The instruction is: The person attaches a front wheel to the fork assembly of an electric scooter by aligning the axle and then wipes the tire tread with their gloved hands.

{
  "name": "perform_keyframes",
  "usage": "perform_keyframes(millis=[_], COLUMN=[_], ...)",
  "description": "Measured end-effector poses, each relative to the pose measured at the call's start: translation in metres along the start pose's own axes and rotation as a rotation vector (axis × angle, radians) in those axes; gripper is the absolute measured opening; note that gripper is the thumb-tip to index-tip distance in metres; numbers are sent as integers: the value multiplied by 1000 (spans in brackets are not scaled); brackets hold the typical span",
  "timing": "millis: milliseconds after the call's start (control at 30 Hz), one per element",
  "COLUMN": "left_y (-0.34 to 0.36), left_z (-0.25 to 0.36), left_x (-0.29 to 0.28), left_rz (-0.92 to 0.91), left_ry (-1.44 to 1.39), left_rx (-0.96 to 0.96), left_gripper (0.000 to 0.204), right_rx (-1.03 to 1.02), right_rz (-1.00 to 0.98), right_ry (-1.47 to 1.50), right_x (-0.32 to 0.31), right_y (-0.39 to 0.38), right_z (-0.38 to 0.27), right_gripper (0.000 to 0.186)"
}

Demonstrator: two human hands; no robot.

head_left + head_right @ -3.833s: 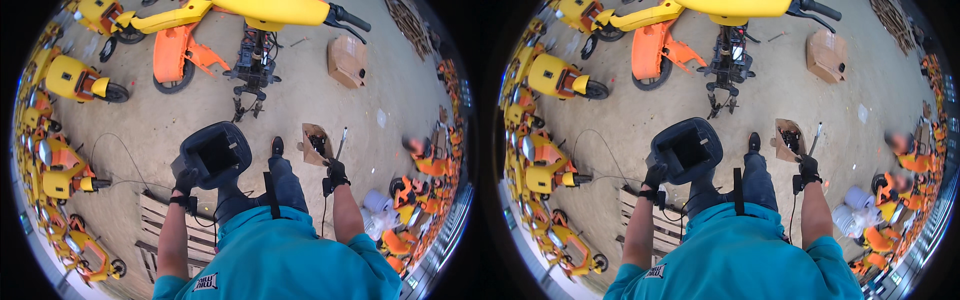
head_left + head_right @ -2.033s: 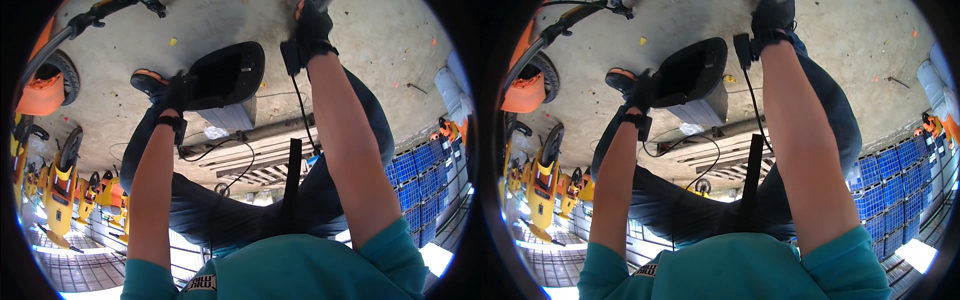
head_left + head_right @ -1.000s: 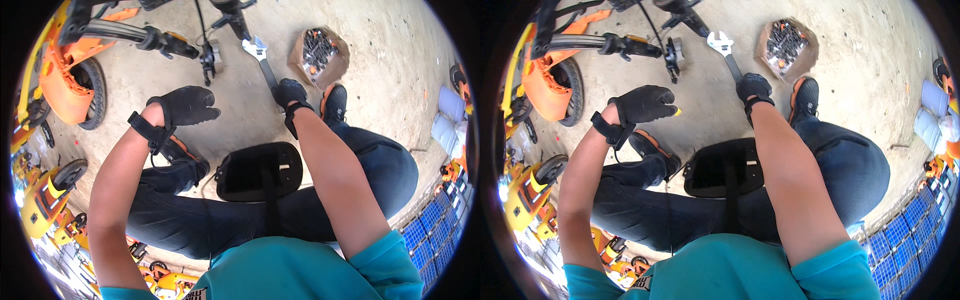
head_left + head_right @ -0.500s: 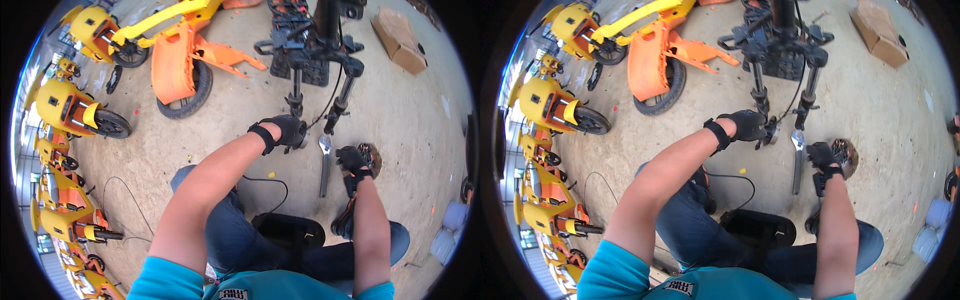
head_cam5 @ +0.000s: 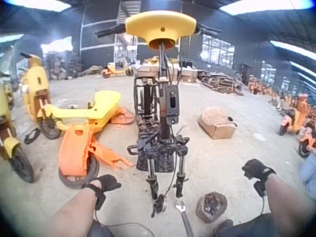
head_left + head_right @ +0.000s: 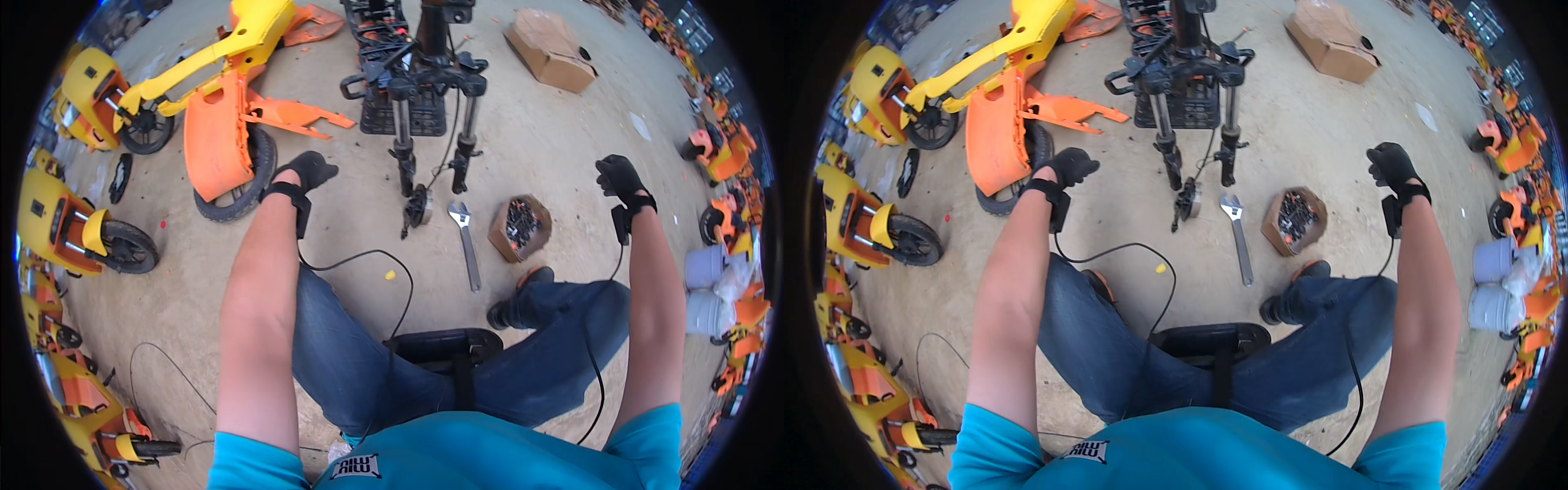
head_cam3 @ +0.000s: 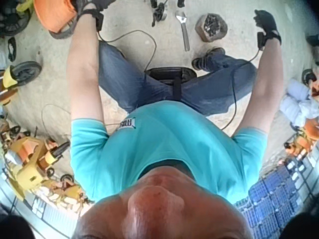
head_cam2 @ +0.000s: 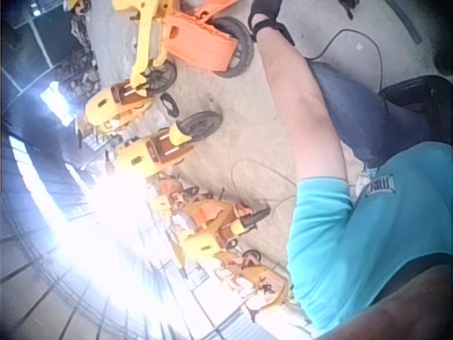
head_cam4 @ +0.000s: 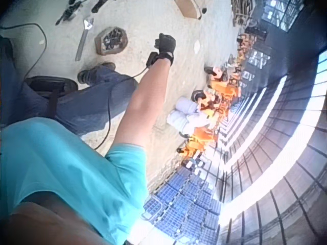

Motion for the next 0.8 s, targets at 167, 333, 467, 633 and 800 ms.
perform_keyframes(millis=[167, 333, 467, 633, 800], left_y=[-13, 4, 3, 1, 12], left_z=[42, 49, 66, 83, 146], left_x=[-10, -5, 0, -56, -52], left_rz=[140, 242, 324, 597, 506], left_ry=[70, 80, -262, -459, -946], left_rx=[293, 261, 248, 361, 630], left_gripper=[50, 56, 84, 94, 53], right_rx=[-6, -118, -249, -537, -837], right_rz=[-66, -143, -228, -97, 176], right_ry=[-54, 37, -43, 13, -60], right_x=[19, 63, 97, 117, 140], right_y=[-6, 11, 20, 21, 31], right_z=[-1, -30, -62, -155, -213], right_gripper=[25, 23, 26, 43, 62])
Point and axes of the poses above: each hand's wrist, its own y-axis towards the middle knuckle, its own x-axis out of the palm, z = x × y, the point moved 7 cm from there along y, towards the middle knuckle, and after that the axes turned 9 degrees about -z, right-handed, at the moved point
